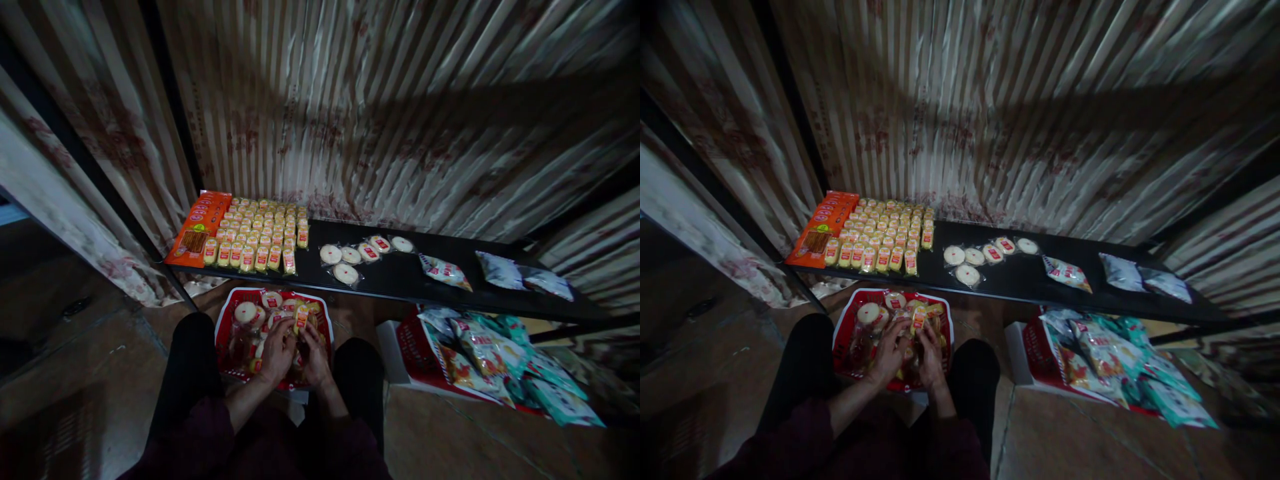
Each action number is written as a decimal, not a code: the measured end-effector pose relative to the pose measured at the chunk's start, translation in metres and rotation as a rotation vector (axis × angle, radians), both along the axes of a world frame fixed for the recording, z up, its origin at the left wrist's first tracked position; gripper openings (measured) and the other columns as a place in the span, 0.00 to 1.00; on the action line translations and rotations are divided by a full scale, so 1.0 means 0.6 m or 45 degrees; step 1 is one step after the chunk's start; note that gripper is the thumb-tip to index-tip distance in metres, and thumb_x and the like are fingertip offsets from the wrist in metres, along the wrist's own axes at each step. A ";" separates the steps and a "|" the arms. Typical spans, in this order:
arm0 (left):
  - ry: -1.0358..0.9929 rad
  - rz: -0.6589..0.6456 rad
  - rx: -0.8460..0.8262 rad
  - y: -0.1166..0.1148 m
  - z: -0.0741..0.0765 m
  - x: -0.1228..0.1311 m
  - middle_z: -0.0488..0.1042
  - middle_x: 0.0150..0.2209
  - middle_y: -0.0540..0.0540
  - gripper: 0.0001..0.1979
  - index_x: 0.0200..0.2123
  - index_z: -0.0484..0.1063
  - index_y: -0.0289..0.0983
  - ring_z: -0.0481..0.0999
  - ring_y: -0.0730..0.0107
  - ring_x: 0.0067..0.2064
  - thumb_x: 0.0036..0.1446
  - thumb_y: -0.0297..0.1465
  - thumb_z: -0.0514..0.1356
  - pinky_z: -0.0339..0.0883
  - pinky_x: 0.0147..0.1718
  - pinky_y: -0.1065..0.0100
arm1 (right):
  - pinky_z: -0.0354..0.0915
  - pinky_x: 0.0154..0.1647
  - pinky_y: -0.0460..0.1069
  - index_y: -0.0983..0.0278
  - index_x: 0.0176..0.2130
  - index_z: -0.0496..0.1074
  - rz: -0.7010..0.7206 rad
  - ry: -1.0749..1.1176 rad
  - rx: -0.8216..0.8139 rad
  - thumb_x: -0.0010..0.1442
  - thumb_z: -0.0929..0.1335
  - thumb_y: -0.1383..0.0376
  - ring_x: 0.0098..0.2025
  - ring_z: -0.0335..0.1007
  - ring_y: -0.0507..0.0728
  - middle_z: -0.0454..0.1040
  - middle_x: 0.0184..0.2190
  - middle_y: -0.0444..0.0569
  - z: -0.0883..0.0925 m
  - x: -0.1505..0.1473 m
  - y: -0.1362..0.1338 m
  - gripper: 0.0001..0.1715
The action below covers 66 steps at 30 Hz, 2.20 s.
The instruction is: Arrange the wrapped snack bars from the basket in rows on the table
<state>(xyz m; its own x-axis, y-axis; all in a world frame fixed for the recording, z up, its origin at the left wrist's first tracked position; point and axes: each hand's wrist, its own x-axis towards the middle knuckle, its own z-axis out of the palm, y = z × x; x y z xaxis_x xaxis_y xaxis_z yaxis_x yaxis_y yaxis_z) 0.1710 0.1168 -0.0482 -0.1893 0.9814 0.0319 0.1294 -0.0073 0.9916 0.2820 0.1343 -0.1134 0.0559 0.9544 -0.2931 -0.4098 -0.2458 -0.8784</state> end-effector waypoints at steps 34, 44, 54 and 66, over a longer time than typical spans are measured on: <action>0.255 -0.020 0.172 0.210 0.060 0.051 0.66 0.58 0.38 0.24 0.52 0.69 0.34 0.65 0.62 0.60 0.52 0.20 0.50 0.60 0.60 0.58 | 0.65 0.50 0.55 0.65 0.45 0.73 -0.130 -0.791 0.491 0.55 0.66 0.52 0.44 0.72 0.59 0.77 0.43 0.53 0.134 0.024 0.243 0.24; 0.248 -0.027 0.068 0.277 0.068 0.066 0.63 0.61 0.35 0.28 0.57 0.64 0.30 0.60 0.61 0.63 0.50 0.21 0.51 0.53 0.63 0.58 | 0.65 0.47 0.53 0.63 0.44 0.74 -0.093 -1.155 0.453 0.57 0.62 0.53 0.41 0.72 0.58 0.77 0.41 0.52 0.125 0.026 0.330 0.23; 0.096 -0.043 -0.040 0.305 0.108 0.072 0.71 0.54 0.40 0.19 0.50 0.70 0.35 0.66 0.65 0.59 0.62 0.32 0.45 0.54 0.62 0.60 | 0.67 0.44 0.52 0.63 0.43 0.74 -0.113 -1.041 0.496 0.55 0.64 0.58 0.40 0.72 0.58 0.78 0.38 0.51 0.110 0.021 0.365 0.19; 0.195 0.014 0.040 0.343 0.071 0.077 0.70 0.55 0.40 0.18 0.49 0.72 0.34 0.60 0.55 0.63 0.60 0.29 0.48 0.49 0.64 0.54 | 0.65 0.47 0.54 0.64 0.41 0.74 -0.146 -1.061 0.536 0.51 0.62 0.62 0.41 0.70 0.59 0.76 0.39 0.53 0.112 0.014 0.383 0.19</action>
<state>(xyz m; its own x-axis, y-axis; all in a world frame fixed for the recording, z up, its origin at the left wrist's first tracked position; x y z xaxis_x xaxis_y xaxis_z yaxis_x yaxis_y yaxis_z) 0.2174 0.3228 -0.0056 -0.1906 0.9774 0.0918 0.2793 -0.0356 0.9595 0.2906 0.3639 -0.0463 0.1928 0.9484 0.2515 0.3887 0.1616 -0.9071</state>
